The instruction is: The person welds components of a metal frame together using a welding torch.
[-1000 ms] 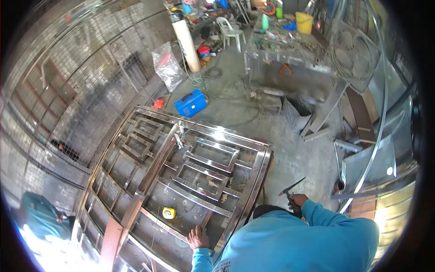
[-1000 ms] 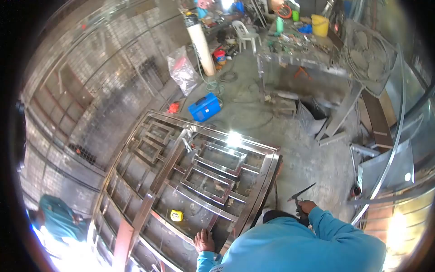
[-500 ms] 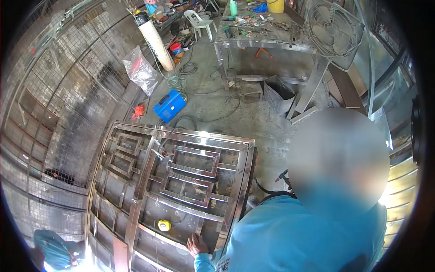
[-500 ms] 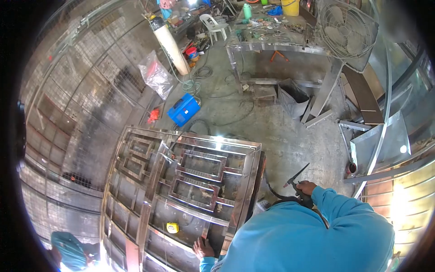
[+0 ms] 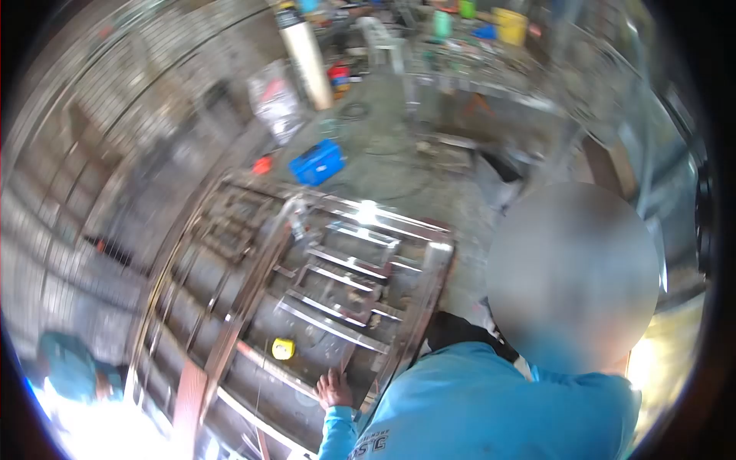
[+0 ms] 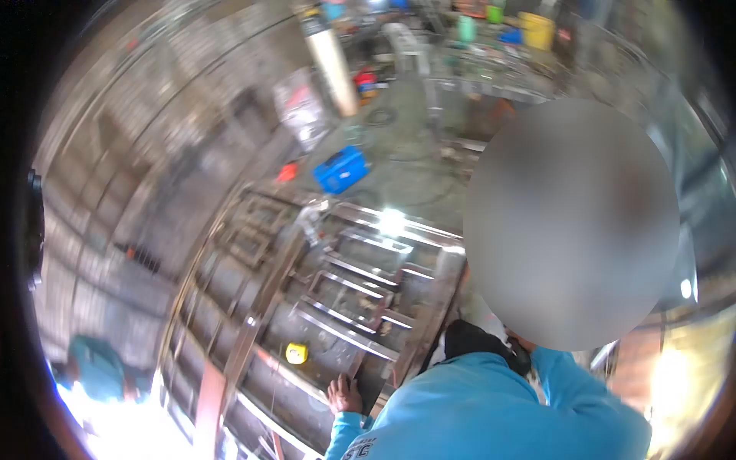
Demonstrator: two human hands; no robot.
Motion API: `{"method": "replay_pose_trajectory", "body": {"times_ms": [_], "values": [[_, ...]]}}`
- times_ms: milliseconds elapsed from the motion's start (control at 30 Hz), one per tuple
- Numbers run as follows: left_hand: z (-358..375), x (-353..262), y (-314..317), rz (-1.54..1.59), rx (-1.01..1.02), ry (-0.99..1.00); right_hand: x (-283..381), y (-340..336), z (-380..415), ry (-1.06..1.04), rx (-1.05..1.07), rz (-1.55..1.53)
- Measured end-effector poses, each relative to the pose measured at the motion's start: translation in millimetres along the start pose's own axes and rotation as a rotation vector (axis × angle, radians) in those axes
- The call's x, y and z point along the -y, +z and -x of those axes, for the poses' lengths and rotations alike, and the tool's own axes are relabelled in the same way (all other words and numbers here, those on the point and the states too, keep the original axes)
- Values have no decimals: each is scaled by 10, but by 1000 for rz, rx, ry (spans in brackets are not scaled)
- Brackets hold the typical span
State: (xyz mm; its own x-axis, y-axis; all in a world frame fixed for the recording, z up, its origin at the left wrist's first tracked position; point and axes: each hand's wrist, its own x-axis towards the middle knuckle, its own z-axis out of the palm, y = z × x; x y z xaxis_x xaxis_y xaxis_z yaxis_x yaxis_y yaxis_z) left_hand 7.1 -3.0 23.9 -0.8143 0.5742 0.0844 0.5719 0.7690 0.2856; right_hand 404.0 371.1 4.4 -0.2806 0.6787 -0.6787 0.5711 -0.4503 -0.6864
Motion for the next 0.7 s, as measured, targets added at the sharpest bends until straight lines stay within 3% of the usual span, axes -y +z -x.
{"method": "replay_pose_trajectory", "body": {"times_ms": [33, 167, 200, 233, 267, 300, 400, 567, 633, 700], "values": [[-7, 15, 31, 0, -9, 0, 193, -49, 237, 77, 44, -212], [-35, -69, -59, 44, -9, -13, 263, -344, 83, -172, -44, -341], [-29, -44, -28, 50, -47, 17, 491, -474, 92, -199, 21, -394], [-40, -83, -117, 86, -7, -15, 226, -923, -605, -338, -39, -442], [-32, -37, -153, 87, 63, 11, 604, -961, -621, -379, -93, -367], [21, 15, -15, 112, -9, -8, 1185, -945, -508, -457, -182, -279], [-30, 71, 135, 22, 57, 14, 2911, -879, 146, -844, -567, -79], [-13, 144, 302, -54, 52, 29, 5169, -942, 1715, -1419, -1201, -96], [-21, 170, 350, -81, 57, 36, 5686, -813, 2095, -1515, -1273, -102], [-26, 145, 236, -93, 74, 36, 5930, -518, 2185, -1567, -1156, 28]]}}
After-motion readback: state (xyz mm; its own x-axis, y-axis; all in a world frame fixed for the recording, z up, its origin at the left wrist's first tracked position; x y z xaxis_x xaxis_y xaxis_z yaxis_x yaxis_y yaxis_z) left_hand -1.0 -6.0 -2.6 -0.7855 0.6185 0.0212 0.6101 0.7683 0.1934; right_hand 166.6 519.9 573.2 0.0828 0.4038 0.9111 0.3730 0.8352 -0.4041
